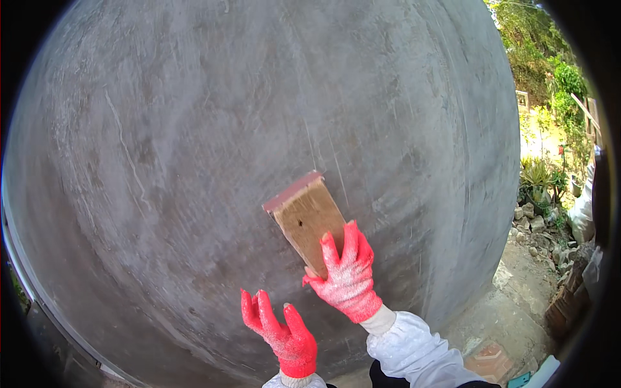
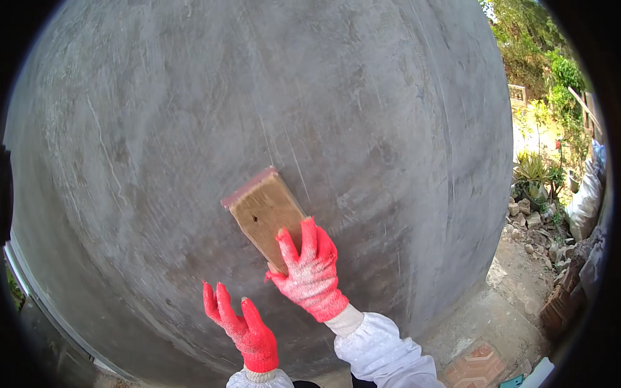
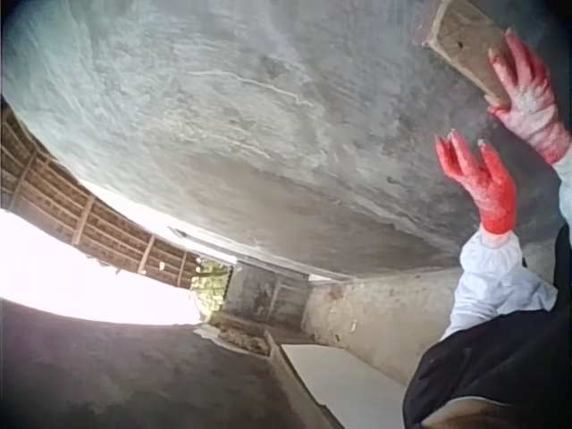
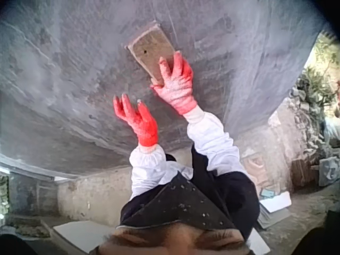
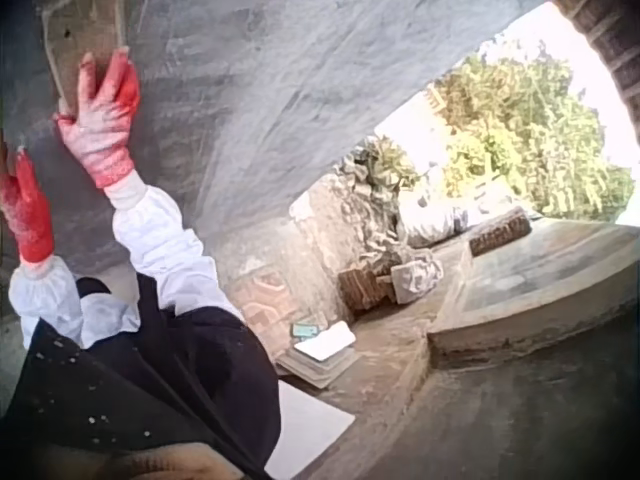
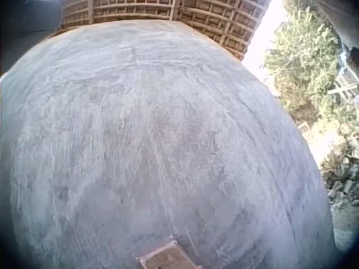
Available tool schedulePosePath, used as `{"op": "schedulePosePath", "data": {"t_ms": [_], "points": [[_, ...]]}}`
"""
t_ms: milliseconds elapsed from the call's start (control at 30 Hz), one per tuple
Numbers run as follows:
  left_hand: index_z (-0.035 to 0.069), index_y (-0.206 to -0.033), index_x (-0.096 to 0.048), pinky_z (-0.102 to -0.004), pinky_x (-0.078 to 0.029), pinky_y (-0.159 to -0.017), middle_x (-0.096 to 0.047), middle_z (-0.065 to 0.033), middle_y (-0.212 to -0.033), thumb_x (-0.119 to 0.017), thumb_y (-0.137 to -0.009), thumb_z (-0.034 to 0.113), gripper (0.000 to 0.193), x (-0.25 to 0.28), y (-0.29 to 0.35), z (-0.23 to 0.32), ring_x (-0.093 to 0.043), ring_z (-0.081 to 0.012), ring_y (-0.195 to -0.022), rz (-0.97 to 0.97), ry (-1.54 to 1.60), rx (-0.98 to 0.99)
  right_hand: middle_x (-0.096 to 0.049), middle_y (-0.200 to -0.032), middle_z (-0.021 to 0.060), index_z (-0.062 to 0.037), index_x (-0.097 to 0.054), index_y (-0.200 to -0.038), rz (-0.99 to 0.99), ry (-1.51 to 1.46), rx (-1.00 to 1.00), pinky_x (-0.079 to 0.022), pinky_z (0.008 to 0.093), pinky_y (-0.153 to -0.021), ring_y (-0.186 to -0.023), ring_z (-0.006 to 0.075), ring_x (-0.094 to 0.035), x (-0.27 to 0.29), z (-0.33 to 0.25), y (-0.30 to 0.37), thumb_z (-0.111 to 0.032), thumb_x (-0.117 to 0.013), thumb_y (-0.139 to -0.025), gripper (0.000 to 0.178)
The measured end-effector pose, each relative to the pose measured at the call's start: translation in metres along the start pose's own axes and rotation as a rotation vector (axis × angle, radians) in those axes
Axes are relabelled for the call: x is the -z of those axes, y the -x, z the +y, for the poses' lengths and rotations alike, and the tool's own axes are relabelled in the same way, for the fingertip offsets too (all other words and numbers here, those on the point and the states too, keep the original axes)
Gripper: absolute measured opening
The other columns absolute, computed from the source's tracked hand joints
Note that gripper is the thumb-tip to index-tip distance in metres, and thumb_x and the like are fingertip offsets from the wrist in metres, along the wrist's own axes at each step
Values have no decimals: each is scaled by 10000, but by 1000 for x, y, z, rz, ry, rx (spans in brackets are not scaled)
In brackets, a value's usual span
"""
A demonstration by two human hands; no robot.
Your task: The person sands the surface of a concrete wall using a sanding block.
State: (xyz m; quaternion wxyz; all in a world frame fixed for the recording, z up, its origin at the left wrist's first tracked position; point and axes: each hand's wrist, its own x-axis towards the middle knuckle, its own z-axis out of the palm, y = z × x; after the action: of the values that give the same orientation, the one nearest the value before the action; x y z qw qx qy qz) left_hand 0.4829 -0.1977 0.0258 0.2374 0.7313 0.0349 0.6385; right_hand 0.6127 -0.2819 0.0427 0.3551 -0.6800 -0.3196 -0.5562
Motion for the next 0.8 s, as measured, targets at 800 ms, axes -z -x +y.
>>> {"op": "schedulePosePath", "data": {"t_ms": [800], "points": [[18,-1441,-451,-484,-290,-1161,-297,-192,-1572,-519,-944,-25,503,-16,1,-65,-305,-373,-1444,41,-281,-101,-174,-1621,230,-132,-204,-1594,206,313,-447,-319,509,-1132,-1392,463,-325,103,269,-19,-293,-818,-763,1046]]}}
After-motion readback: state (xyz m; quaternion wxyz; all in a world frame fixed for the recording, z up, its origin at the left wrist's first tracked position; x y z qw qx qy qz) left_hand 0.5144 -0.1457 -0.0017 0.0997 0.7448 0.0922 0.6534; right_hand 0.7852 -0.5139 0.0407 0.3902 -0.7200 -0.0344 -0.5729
